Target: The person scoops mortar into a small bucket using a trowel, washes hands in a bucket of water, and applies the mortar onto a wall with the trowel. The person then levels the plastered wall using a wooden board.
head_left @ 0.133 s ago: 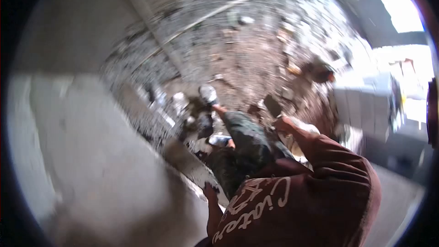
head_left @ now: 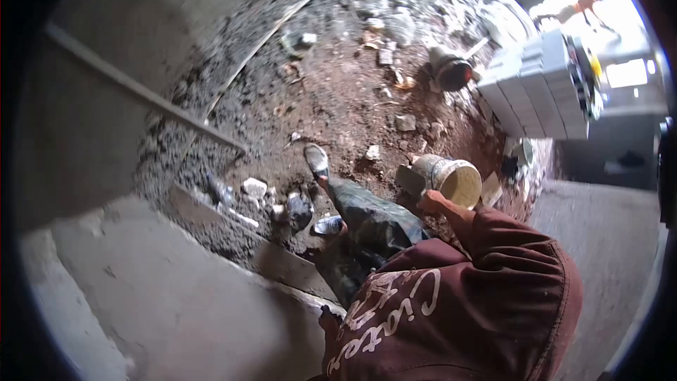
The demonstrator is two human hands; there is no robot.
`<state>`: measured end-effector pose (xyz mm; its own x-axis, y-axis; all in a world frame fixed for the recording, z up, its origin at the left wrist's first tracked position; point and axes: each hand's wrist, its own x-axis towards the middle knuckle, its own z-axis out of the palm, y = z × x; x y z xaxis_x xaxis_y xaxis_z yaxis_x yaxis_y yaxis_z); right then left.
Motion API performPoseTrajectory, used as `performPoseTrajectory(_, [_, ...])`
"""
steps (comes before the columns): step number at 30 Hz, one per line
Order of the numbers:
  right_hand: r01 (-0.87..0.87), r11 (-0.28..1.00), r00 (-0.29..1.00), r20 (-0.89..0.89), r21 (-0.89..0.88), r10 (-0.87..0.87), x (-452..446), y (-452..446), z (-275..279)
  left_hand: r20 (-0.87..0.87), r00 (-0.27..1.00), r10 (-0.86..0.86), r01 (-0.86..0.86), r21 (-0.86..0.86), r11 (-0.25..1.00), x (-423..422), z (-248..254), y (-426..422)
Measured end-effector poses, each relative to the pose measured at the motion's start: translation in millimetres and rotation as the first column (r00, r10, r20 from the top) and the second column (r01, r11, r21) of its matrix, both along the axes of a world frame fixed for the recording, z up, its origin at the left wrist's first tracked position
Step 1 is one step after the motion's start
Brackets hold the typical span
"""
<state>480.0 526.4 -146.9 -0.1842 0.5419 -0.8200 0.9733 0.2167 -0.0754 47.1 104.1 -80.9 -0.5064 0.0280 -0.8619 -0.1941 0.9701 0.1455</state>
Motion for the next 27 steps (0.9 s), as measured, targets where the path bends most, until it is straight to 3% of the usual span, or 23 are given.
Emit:
performPoseTrajectory(1, [0.279,0.960,0.960,-0.016,0.029,-0.278,29,-37,18,-0.043,0.991,-0.129,0.127,-0.054,0.990,4,1,20])
performPoseTrajectory(2, [0.333,0.942,0.942,0.035,0.034,-0.334,65,-68,66,-0.055,0.952,-0.302,0.292,-0.134,0.947,1,8,37])
performPoseTrajectory(4, [0.698,0.707,0.713,-0.013,0.113,-0.701,86,-86,75,-0.134,0.843,-0.521,0.480,-0.252,0.840,-12,10,84])
performPoseTrajectory(5, [0.741,0.660,0.668,-0.033,0.120,-0.744,96,-92,78,-0.155,0.841,-0.519,0.478,-0.238,0.845,-16,11,115])
performPoseTrajectory(6, [0.813,0.574,0.582,-0.088,0.100,-0.808,109,-97,87,-0.108,0.879,-0.464,0.457,-0.086,0.886,-36,-24,135])
performPoseTrajectory(7, [0.871,0.486,0.492,-0.140,0.073,-0.860,122,-102,95,-0.005,0.992,-0.124,0.124,-0.014,0.992,-22,0,194])
performPoseTrajectory(8, [0.936,0.352,0.349,-0.184,0.020,-0.919,126,-102,106,0.025,0.994,-0.108,0.105,0.114,0.988,-21,-5,234])
performPoseTrajectory(9, [0.953,0.302,0.303,-0.194,0.039,-0.933,134,-99,128,0.082,0.992,-0.097,0.074,0.244,0.967,-15,-8,282])
performPoseTrajectory(11, [0.972,0.228,0.237,-0.254,0.065,-0.938,138,-93,143,0.040,0.976,-0.212,0.198,0.227,0.954,-3,3,386])
performPoseTrajectory(12, [0.925,0.271,0.369,-0.452,0.268,-0.812,137,-104,103,-0.073,0.943,-0.324,0.328,0.353,0.876,1,-1,436])
performPoseTrajectory(13, [0.956,0.189,0.267,-0.394,0.224,-0.880,130,-95,113,-0.009,0.955,-0.295,0.277,0.378,0.883,12,1,486])
performPoseTrajectory(14, [0.959,0.145,0.249,-0.480,0.244,-0.841,135,-94,112,-0.010,0.956,-0.294,0.275,0.385,0.881,37,17,532])
performPoseTrajectory(15, [0.865,0.140,0.435,-0.580,0.482,-0.689,140,-91,99,-0.011,0.933,-0.359,0.326,0.446,0.834,55,22,574])
performPoseTrajectory(16, [0.972,0.007,0.136,-0.534,0.237,-0.835,142,-75,118,0.001,0.899,-0.438,0.381,0.490,0.784,84,38,618])
performPoseTrajectory(18, [0.974,-0.166,-0.086,-0.426,0.154,-0.901,158,-45,139,-0.007,0.849,-0.528,0.444,0.552,0.706,147,81,678])
performPoseTrajectory(20, [0.945,-0.291,-0.201,-0.434,0.151,-0.878,179,-18,130,0.024,0.630,-0.776,0.555,0.686,0.471,206,131,728])
performPoseTrajectory(23, [0.894,-0.394,-0.265,-0.457,0.214,-0.849,205,13,108,-0.083,0.416,-0.905,0.677,0.693,0.248,271,170,770])
performPoseTrajectory(25, [0.816,-0.522,-0.320,-0.561,0.246,-0.764,220,36,98,-0.078,0.391,-0.917,0.698,0.674,0.241,284,163,781])
performPoseTrajectory(26, [0.801,-0.585,-0.429,-0.561,0.125,-0.707,233,41,90,-0.071,0.382,-0.921,0.718,0.651,0.248,289,162,785])
performPoseTrajectory(27, [0.792,-0.600,-0.444,-0.564,0.118,-0.697,242,48,104,-0.080,0.414,-0.907,0.725,0.632,0.275,298,170,780])
